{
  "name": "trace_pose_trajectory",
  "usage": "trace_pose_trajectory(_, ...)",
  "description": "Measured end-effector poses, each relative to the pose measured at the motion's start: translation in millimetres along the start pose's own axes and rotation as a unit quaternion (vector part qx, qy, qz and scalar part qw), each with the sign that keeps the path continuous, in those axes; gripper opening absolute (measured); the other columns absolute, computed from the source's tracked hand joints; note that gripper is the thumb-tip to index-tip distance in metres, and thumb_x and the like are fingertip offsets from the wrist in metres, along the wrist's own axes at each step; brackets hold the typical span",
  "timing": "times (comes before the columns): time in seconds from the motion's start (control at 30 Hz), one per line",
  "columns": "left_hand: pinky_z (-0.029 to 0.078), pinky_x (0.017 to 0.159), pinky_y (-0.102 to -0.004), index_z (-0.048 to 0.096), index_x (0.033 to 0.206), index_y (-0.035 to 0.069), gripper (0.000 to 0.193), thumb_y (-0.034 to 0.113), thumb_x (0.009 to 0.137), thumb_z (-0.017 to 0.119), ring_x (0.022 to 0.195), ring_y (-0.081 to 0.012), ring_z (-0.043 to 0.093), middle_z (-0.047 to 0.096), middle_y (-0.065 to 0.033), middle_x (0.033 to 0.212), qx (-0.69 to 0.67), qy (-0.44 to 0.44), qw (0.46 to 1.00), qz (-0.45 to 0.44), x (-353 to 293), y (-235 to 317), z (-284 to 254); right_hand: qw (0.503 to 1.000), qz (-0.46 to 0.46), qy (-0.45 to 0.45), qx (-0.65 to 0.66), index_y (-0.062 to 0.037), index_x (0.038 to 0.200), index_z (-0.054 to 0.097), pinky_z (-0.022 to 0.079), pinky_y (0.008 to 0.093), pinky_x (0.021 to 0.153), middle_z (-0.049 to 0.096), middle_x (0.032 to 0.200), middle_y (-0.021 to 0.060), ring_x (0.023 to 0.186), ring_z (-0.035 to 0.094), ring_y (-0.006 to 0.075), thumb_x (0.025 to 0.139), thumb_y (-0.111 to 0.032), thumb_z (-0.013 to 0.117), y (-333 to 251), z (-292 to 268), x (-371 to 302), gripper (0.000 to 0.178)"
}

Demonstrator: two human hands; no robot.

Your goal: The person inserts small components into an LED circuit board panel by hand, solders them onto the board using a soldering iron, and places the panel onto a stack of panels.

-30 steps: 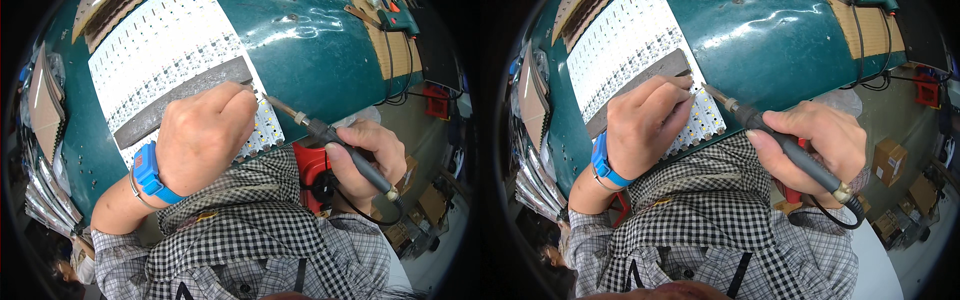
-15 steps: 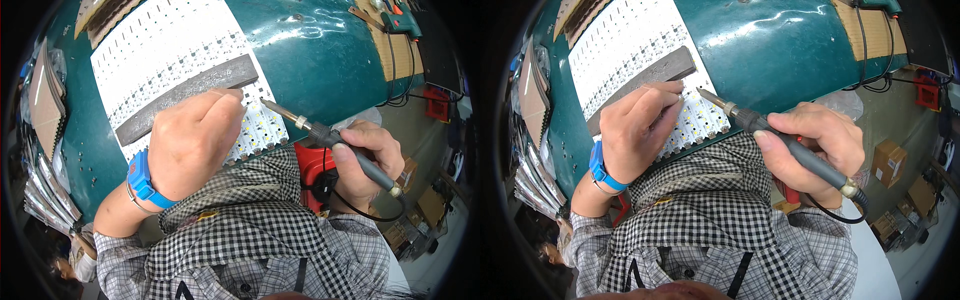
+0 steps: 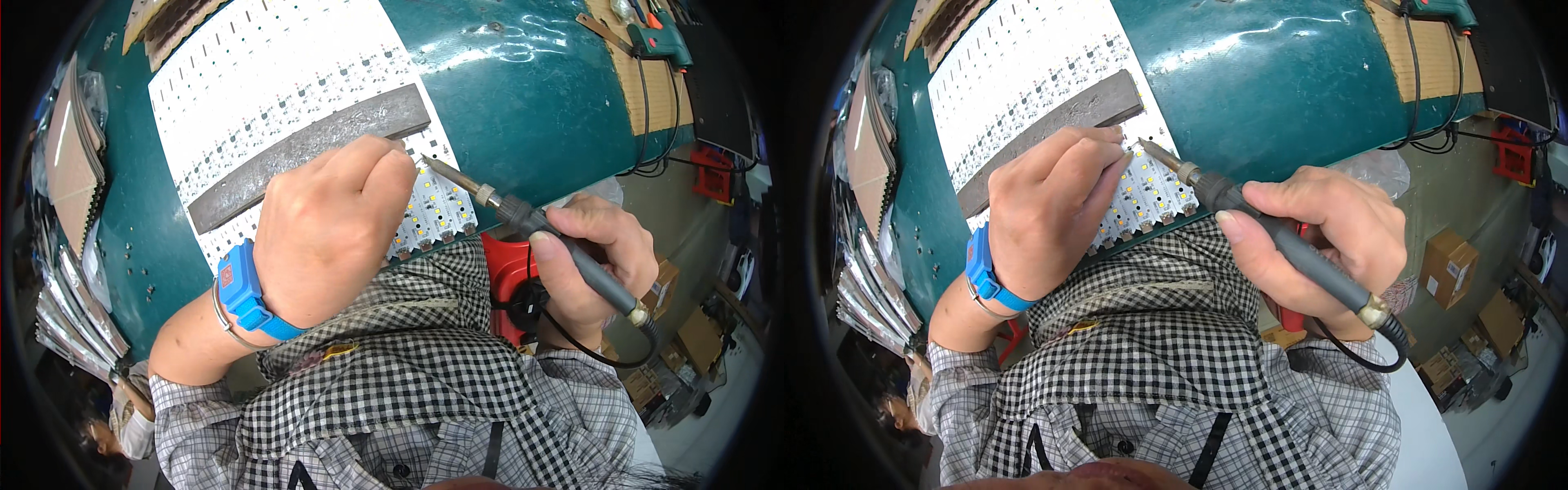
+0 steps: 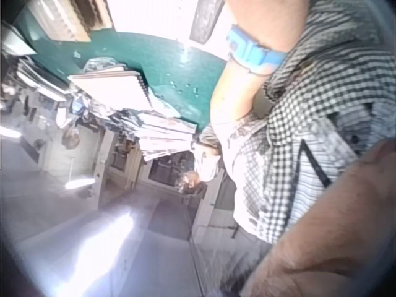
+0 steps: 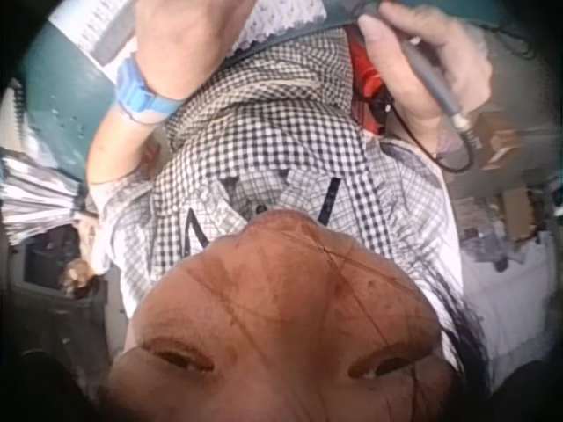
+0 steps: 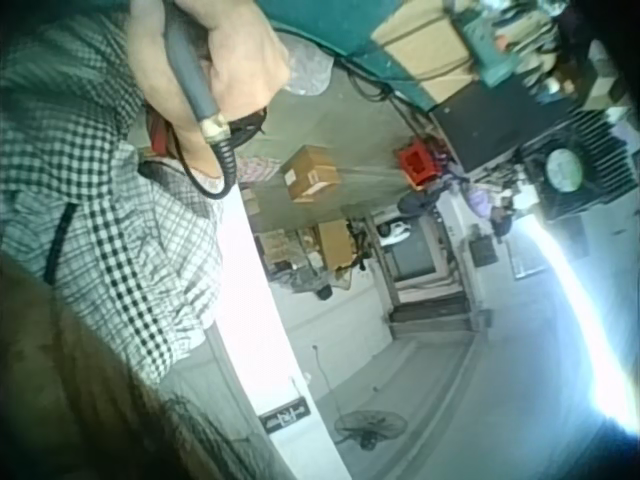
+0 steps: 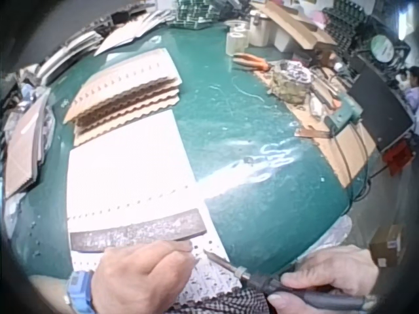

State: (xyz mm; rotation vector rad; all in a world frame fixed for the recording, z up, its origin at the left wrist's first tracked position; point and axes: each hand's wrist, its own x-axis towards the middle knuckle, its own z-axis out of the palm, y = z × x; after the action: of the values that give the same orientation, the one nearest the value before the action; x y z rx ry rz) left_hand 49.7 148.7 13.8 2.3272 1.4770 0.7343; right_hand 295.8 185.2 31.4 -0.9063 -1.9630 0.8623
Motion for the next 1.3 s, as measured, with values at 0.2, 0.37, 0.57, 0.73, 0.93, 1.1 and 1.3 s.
trace_pose_trajectory(0.2, 0.056, 0.061, -0.034, 0.061, 0.089, 0.001, 0.018, -0.003, 0.076, 0.073, 0.073, -0.0285, 0.068, 0.068, -0.0115, 0.089, 0.009, -0.039, 0.999, -0.036, 2.7, 4.1, -8.2, 1.0, -0.018, -0.011, -0.012, 0.0012, 0.089, 0.066, 0.047, 0.0273, 0.045, 0.065, 0.062, 0.012, 0.05, 0.064, 0.0181, 0.072, -0.006, 0.084, -4.1, 2.2, 0.4, 0.026)
trace_pose_trajectory(0.37, 0.056, 0.062, -0.0335, 0.062, 0.088, 0.0, 0.016, -0.002, 0.076, 0.073, 0.075, -0.0286, 0.069, 0.069, -0.0124, 0.091, -0.006, -0.005, 1.0, -0.017, 0.4, -0.3, -8.8, 0.999, 0.004, -0.034, -0.014, 0.0036, 0.089, 0.065, 0.044, 0.0251, 0.044, 0.065, 0.064, 0.0121, 0.049, 0.06, 0.0152, 0.072, -0.005, 0.083, -5.4, -3.3, -1.7, 0.026)
trace_pose_trajectory(0.57, 0.055, 0.064, -0.0316, 0.064, 0.089, 0.0, 0.018, -0.005, 0.075, 0.075, 0.075, -0.0258, 0.068, 0.068, -0.0122, 0.089, -0.047, -0.005, 0.999, 0.011, -3.8, 2.4, -29.1, 0.991, 0.038, 0.099, 0.083, 0.0049, 0.09, 0.065, 0.04, 0.0226, 0.05, 0.064, 0.065, 0.0112, 0.053, 0.055, 0.0102, 0.072, 0.0, 0.078, -0.5, -6.5, -14.0, 0.023)
trace_pose_trajectory(0.73, 0.054, 0.065, -0.0288, 0.061, 0.086, -0.001, 0.019, -0.009, 0.075, 0.073, 0.073, -0.0224, 0.066, 0.068, -0.0127, 0.089, -0.063, -0.004, 0.995, -0.082, -13.8, 6.1, -33.5, 0.994, 0.007, 0.073, 0.082, 0.0046, 0.09, 0.065, 0.039, 0.0236, 0.048, 0.064, 0.065, 0.0108, 0.052, 0.055, 0.0103, 0.071, 0.001, 0.079, 3.6, 4.9, -13.0, 0.024)
trace_pose_trajectory(0.93, 0.053, 0.062, -0.038, 0.058, 0.096, -0.001, 0.025, -0.005, 0.074, 0.069, 0.073, -0.032, 0.064, 0.063, -0.0152, 0.085, -0.054, 0.028, 0.998, -0.022, -15.7, -2.5, -12.7, 0.999, 0.0, 0.018, 0.048, 0.0032, 0.086, 0.066, 0.036, 0.0238, 0.042, 0.061, 0.06, 0.0088, 0.047, 0.053, 0.0108, 0.071, -0.002, 0.082, -2.2, 9.3, -4.0, 0.023)
trace_pose_trajectory(1.1, 0.054, 0.06, -0.0385, 0.058, 0.095, -0.001, 0.024, -0.003, 0.073, 0.067, 0.074, -0.0318, 0.064, 0.063, -0.0152, 0.086, -0.027, 0.022, 0.999, -0.019, -18.3, -2.3, -8.3, 1.0, 0.016, 0.006, 0.026, 0.0018, 0.085, 0.066, 0.036, 0.024, 0.04, 0.06, 0.058, 0.0082, 0.044, 0.052, 0.0111, 0.071, -0.004, 0.083, -1.9, 12.4, -4.0, 0.022)
trace_pose_trajectory(1.3, 0.052, 0.057, -0.0388, 0.058, 0.093, -0.001, 0.022, -0.003, 0.072, 0.065, 0.07, -0.0309, 0.063, 0.059, -0.0131, 0.083, -0.021, 0.013, 0.999, -0.031, -16.5, -3.0, -6.5, 1.0, 0.003, -0.006, 0.014, 0.0023, 0.086, 0.065, 0.039, 0.0245, 0.041, 0.061, 0.059, 0.0095, 0.045, 0.056, 0.0128, 0.071, -0.005, 0.083, -2.4, 12.4, -0.2, 0.024)
